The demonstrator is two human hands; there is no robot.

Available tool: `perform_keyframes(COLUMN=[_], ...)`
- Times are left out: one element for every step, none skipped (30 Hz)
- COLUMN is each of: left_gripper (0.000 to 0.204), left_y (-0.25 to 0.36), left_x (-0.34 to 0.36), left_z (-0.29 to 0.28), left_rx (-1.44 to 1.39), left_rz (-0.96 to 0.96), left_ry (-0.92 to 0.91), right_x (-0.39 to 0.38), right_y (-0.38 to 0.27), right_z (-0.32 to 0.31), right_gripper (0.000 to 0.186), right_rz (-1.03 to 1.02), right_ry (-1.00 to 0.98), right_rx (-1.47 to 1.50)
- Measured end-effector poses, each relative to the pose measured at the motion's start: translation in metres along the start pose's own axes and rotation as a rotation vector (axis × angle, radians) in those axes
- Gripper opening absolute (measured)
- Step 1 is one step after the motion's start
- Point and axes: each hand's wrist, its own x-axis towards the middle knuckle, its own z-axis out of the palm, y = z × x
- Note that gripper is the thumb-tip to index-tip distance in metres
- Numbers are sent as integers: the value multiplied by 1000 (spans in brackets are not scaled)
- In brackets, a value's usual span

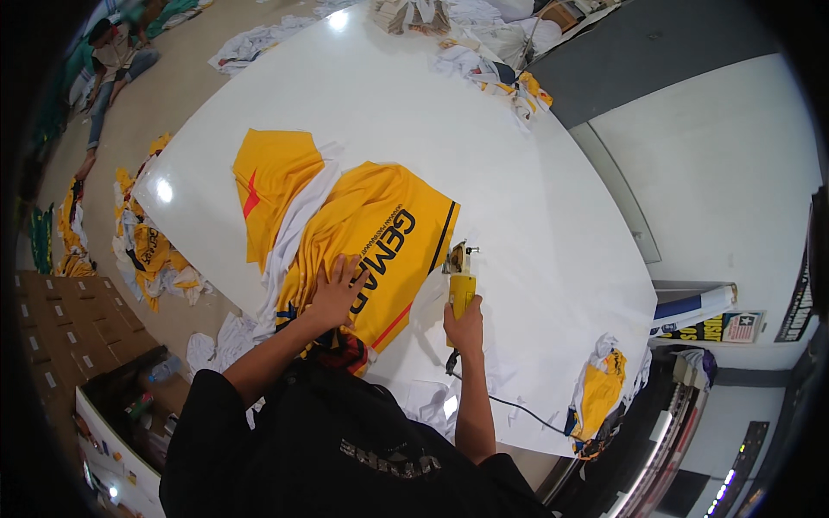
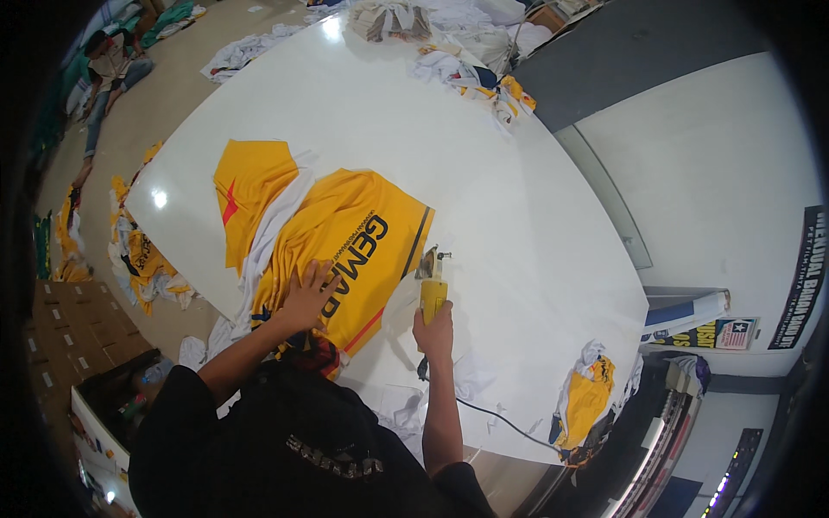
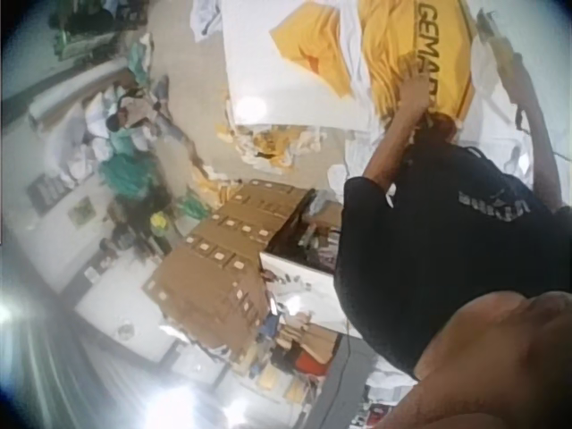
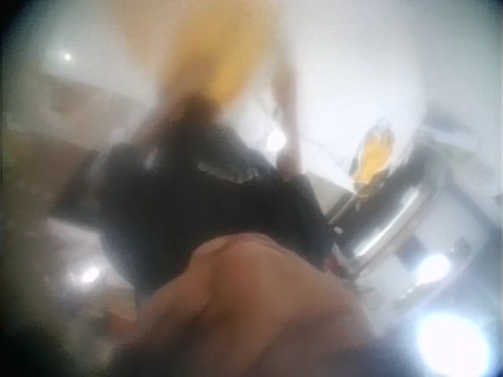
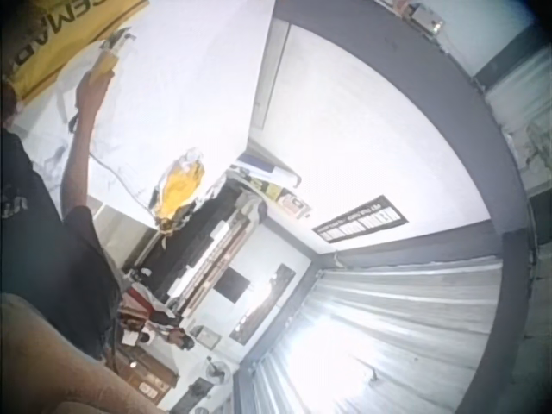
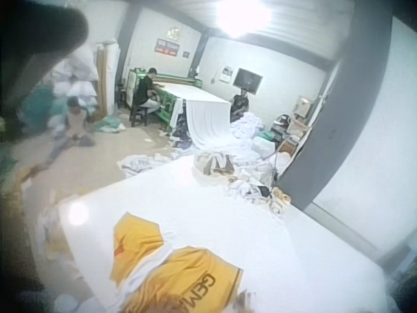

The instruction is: The person uses an electric fabric cutter to cut out various jersey sections from printed fabric sheets on a large table, handling multiple pieces of yellow and white garment parts.

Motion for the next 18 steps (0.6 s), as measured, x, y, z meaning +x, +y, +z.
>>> perform_keyframes(left_gripper=[138,138,139,139,138,138,138,138,137,137,136,136,136,135,135,135,135,134], left_y=[0,0,-1,-1,-1,-1,-1,-1,-2,-2,-2,-2,-2,-3,-2,-2,-1,-1], left_x=[0,0,0,0,0,0,1,1,2,1,1,0,0,-1,-1,0,0,-1], left_z=[0,0,1,1,1,1,0,0,0,0,1,1,1,1,1,0,-1,-2], left_rx=[-4,-9,-18,-21,-36,-44,-52,-58,-65,-71,-77,-79,-76,-83,-86,-87,-88,-87], left_rz=[1,2,4,0,1,-3,-8,-6,-5,-5,-4,-2,-3,-4,-7,-13,-13,-16], left_ry=[2,3,4,-2,-3,-10,-17,-16,-16,-14,-6,8,20,26,32,28,26,15], right_x=[6,13,21,27,31,36,41,44,48,51,55,60,64,68,73,77,82,87], right_y=[-2,-5,-7,-9,-11,-12,-14,-16,-17,-19,-20,-22,-24,-27,-29,-31,-32,-33], right_z=[-1,-1,-1,-1,-1,0,-1,-1,0,1,1,1,1,2,2,2,1,1], right_gripper=[55,54,54,53,53,53,52,52,52,52,51,50,50,50,50,50,50,49], right_rz=[-4,-2,0,3,-9,-23,-37,-39,-40,-33,-18,3,25,32,39,46,40,34], right_ry=[-2,-3,-4,-5,-1,3,11,12,13,11,3,-5,-13,-11,-8,-5,-2,2], right_rx=[-1,-7,-13,-19,-28,-38,-51,-47,-47,-49,-42,-35,-28,-24,-20,-18,-26,-34])
